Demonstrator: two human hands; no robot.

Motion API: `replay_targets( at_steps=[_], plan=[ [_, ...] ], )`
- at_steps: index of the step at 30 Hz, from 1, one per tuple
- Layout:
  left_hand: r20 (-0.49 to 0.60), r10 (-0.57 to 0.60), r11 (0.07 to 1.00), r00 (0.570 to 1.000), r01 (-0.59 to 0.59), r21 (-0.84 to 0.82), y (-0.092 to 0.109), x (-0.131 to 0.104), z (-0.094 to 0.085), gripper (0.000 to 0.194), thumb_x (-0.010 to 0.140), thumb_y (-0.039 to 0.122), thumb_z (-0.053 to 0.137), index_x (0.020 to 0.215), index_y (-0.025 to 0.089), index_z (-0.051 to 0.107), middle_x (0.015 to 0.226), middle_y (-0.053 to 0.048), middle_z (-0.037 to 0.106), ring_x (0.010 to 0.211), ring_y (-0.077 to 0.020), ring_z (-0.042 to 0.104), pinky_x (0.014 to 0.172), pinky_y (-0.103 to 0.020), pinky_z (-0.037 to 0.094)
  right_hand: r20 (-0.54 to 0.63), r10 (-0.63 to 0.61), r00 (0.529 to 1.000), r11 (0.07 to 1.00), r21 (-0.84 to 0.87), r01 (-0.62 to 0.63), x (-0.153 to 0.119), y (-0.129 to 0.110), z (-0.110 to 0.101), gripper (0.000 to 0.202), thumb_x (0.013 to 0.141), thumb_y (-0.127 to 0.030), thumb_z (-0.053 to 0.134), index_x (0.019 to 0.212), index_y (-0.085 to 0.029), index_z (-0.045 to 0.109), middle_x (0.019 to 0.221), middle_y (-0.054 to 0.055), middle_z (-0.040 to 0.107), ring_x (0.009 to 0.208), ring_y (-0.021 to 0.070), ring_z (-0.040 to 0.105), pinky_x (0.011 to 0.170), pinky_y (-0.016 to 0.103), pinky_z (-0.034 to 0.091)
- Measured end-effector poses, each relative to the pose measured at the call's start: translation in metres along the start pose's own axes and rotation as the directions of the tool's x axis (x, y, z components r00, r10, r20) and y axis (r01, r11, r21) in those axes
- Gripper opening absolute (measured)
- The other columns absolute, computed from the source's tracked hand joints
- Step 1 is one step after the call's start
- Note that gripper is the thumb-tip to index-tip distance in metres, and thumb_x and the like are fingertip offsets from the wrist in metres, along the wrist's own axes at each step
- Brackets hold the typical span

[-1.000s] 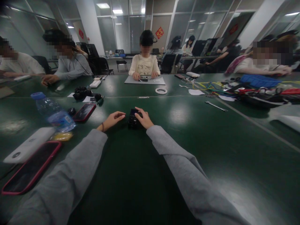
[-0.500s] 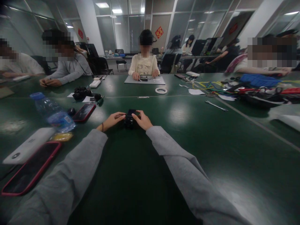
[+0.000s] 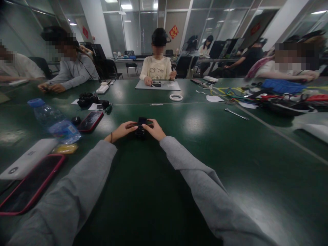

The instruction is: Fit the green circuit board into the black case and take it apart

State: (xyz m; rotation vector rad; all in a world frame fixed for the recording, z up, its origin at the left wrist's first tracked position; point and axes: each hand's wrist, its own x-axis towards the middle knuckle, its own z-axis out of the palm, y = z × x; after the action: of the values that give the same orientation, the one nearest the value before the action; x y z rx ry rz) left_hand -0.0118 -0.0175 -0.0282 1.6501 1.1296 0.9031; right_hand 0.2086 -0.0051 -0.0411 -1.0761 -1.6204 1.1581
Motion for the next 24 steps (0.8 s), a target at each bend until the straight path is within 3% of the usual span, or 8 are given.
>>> replay_targets(
  at_steps=[3,8,17,24],
  plan=[
    [-0.009,-0.001,1.0,1.0,0.001,-0.015,0.001,0.0,0.0,0.062,0.069,0.047,0.07,0.121,0.016,0.054,0.112,-0.013,0.064,0.099,-0.0228,0.062,0.089,-0.042,0.046,-0.012,0.06,0.998,0.984,0.169,-0.057,-0.004,-0.009,0.004,0.064,0.07,-0.045,0.074,0.122,-0.021,0.045,0.102,0.007,0.061,0.099,0.0219,0.059,0.093,0.044,0.047],
    [0.028,-0.046,0.998,0.999,0.048,-0.048,0.008,-0.003,-0.001,0.07,0.069,0.046,0.071,0.128,0.015,0.049,0.105,-0.013,0.066,0.094,-0.0228,0.064,0.086,-0.042,0.048,-0.022,0.047,0.999,0.95,0.31,-0.038,-0.006,-0.015,0.011,0.068,0.065,-0.04,0.077,0.123,-0.023,0.043,0.105,0.006,0.059,0.102,0.0217,0.058,0.095,0.043,0.047],
    [0.036,-0.048,0.988,0.998,0.053,-0.146,0.012,-0.004,-0.003,0.068,0.068,0.039,0.074,0.125,0.012,0.05,0.107,-0.014,0.066,0.096,-0.0211,0.063,0.091,-0.042,0.045,0.006,0.011,1.0,0.986,0.169,-0.012,-0.004,0.0,0.015,0.072,0.076,-0.053,0.067,0.132,-0.023,0.034,0.11,0.008,0.059,0.107,0.0217,0.057,0.099,0.044,0.043],
    [0.001,-0.04,0.98,0.999,0.039,-0.197,0.014,-0.007,-0.004,0.07,0.065,0.034,0.077,0.126,0.016,0.049,0.101,-0.009,0.065,0.093,-0.0191,0.063,0.089,-0.04,0.046,0.048,0.039,0.998,0.967,0.249,-0.05,-0.005,-0.006,0.015,0.07,0.073,-0.052,0.07,0.128,-0.02,0.039,0.108,0.008,0.061,0.105,0.022,0.058,0.097,0.042,0.046]
  ],
)
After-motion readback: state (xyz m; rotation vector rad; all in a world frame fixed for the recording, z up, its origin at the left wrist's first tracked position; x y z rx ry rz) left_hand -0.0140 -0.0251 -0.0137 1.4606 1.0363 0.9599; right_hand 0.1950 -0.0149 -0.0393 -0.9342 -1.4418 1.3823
